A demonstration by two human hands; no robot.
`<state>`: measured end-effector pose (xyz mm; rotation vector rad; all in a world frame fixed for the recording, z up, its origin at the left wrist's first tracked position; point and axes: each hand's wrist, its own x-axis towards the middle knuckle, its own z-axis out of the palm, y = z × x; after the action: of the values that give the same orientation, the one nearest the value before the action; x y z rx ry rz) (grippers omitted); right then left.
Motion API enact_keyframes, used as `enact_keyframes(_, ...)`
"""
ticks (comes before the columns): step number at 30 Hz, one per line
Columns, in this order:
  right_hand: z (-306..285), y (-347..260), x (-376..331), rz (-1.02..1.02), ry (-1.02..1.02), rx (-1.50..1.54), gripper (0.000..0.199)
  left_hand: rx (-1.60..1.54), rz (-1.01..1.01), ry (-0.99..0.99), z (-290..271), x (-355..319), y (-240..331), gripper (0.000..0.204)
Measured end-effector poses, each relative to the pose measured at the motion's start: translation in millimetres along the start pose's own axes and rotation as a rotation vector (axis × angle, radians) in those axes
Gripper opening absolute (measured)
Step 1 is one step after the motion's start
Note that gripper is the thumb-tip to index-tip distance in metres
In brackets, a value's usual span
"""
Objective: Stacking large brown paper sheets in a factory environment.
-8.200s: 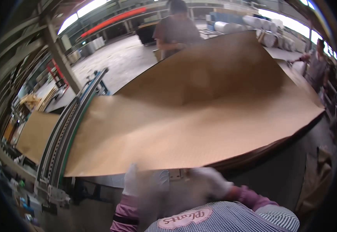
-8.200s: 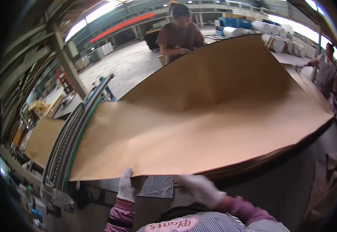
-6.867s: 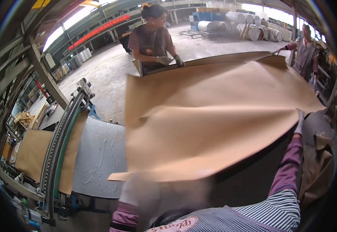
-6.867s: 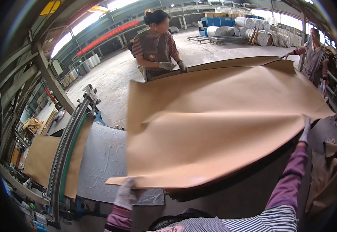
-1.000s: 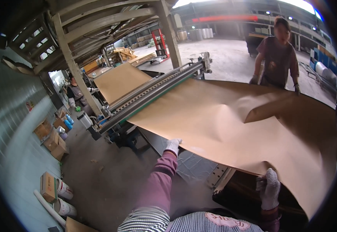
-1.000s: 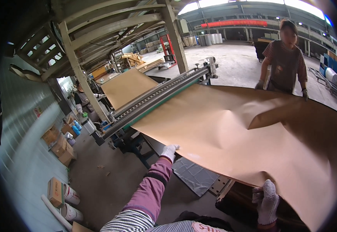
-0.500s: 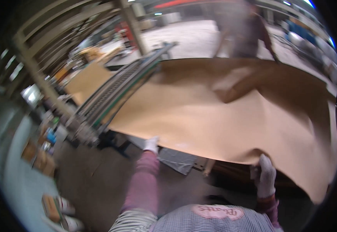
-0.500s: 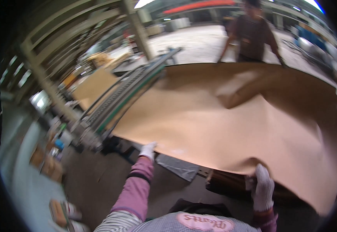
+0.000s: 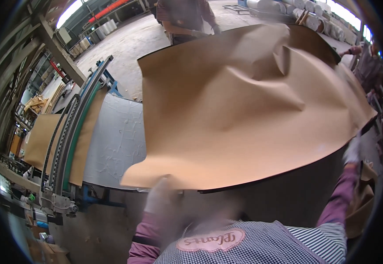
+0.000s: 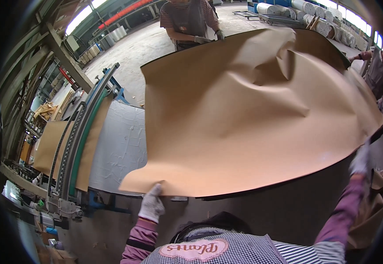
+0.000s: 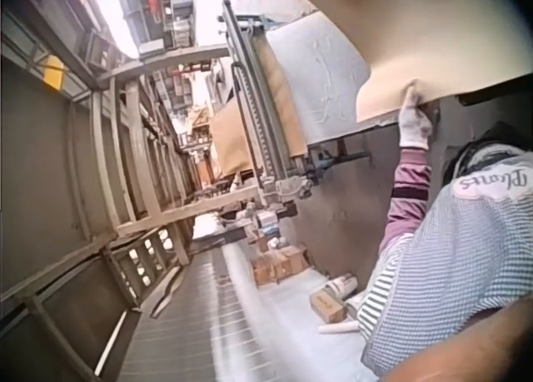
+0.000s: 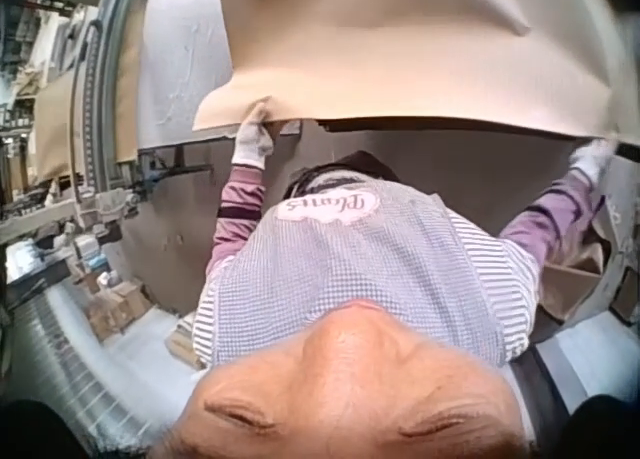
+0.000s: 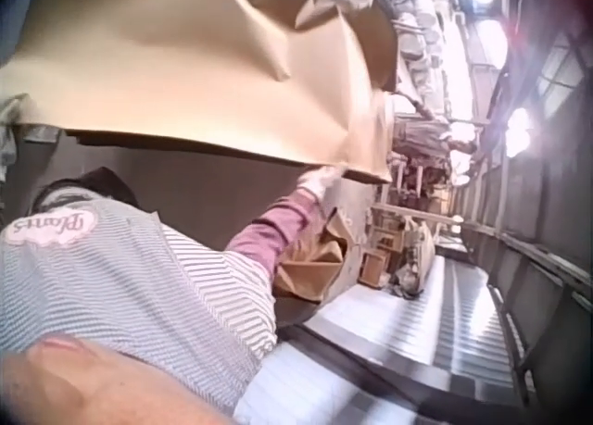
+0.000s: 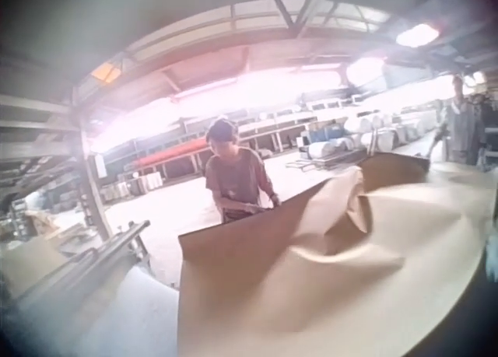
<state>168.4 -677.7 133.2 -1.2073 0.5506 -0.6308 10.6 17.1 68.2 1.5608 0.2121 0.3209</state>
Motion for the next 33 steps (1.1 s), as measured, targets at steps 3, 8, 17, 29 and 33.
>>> enact_keyframes(3,69.2,63.2,-157.6,0.169,-0.052,-0.169,0.067,-0.686,-0.739,-0.053,59.1,-6.4,23.2,0.026)
enact_keyframes(8,88.3,164.4,-200.0,0.504,-0.088,-0.076,0.046,-0.767,-0.939,-0.036,93.9,-8.0,-0.4,0.024)
enact_keyframes(17,71.6,210.7,-152.9,0.175,0.09,-0.24,0.049,-0.485,-0.969,0.044,28.0,5.0,-51.9,0.016)
enact_keyframes(29,-54.8,378.0,-408.1,0.614,-0.956,-1.321,0.03,-0.425,-0.791,0.827,-277.9,-44.4,-216.2,0.024)
enact_keyframes(33,120.3,321.6,-532.6,0.481,-1.294,-1.565,0.022,0.394,-0.756,0.898,-432.6,-30.5,-312.0,0.068)
